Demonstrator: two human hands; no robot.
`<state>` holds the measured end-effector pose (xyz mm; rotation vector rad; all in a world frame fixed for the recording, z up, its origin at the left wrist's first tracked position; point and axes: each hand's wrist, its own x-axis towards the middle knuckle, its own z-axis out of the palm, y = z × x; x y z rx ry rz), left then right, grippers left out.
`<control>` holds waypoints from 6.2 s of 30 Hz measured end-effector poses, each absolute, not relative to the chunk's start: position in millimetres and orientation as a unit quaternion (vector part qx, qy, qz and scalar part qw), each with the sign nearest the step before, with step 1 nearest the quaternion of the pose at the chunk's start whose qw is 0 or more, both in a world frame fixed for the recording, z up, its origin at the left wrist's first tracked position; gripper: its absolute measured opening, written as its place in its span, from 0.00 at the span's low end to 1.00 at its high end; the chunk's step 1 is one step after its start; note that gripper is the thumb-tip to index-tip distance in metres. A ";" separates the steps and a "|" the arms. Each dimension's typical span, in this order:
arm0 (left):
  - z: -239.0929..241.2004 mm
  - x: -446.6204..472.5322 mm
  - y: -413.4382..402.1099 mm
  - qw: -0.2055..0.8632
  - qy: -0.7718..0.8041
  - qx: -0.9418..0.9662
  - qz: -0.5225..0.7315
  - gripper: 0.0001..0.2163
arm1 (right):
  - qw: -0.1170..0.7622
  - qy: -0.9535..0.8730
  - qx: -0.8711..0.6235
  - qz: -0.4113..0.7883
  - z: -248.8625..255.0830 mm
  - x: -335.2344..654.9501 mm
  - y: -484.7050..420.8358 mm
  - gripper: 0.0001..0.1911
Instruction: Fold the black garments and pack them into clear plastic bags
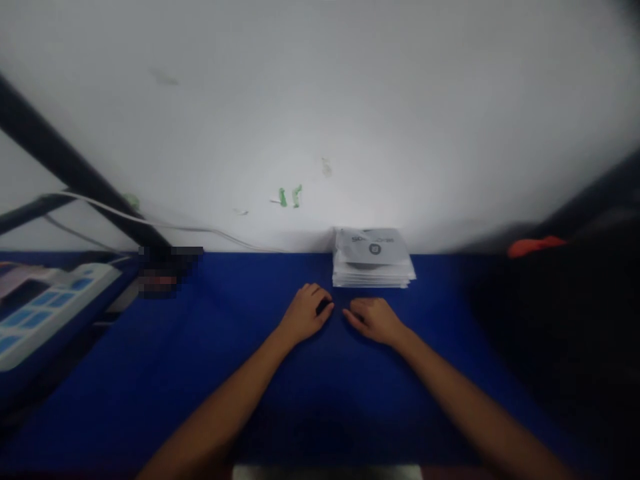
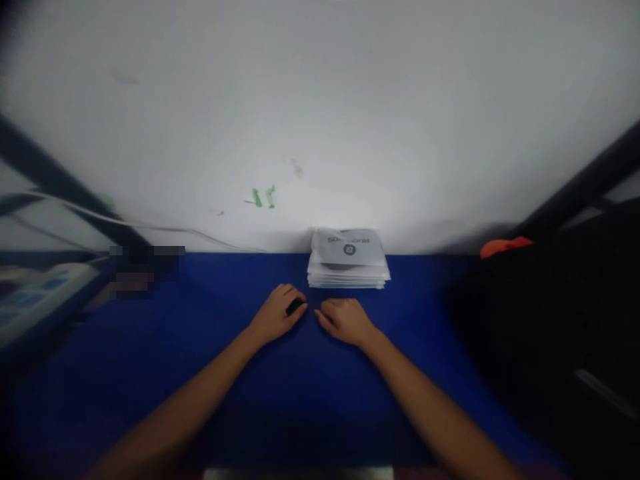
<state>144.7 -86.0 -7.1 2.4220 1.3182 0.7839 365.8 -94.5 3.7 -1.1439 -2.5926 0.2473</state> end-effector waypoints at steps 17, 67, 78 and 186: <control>-1.1 144.9 -96.2 0.118 0.454 0.852 0.231 0.21 | 0.124 -0.922 -0.344 0.130 7.4 369.5 -96.5 0.31; -8.7 144.8 -95.3 0.134 0.475 0.852 0.172 0.28 | 0.204 -0.869 -0.378 0.246 6.6 377.2 -92.0 0.27; -8.6 145.4 -94.1 0.133 0.479 0.851 0.167 0.28 | 0.189 -0.885 -0.364 0.220 2.4 378.2 -91.5 0.24; 8.4 113.4 -73.4 0.327 0.531 0.716 0.313 0.13 | 0.288 -0.649 -0.371 0.599 11.6 353.9 -132.2 0.15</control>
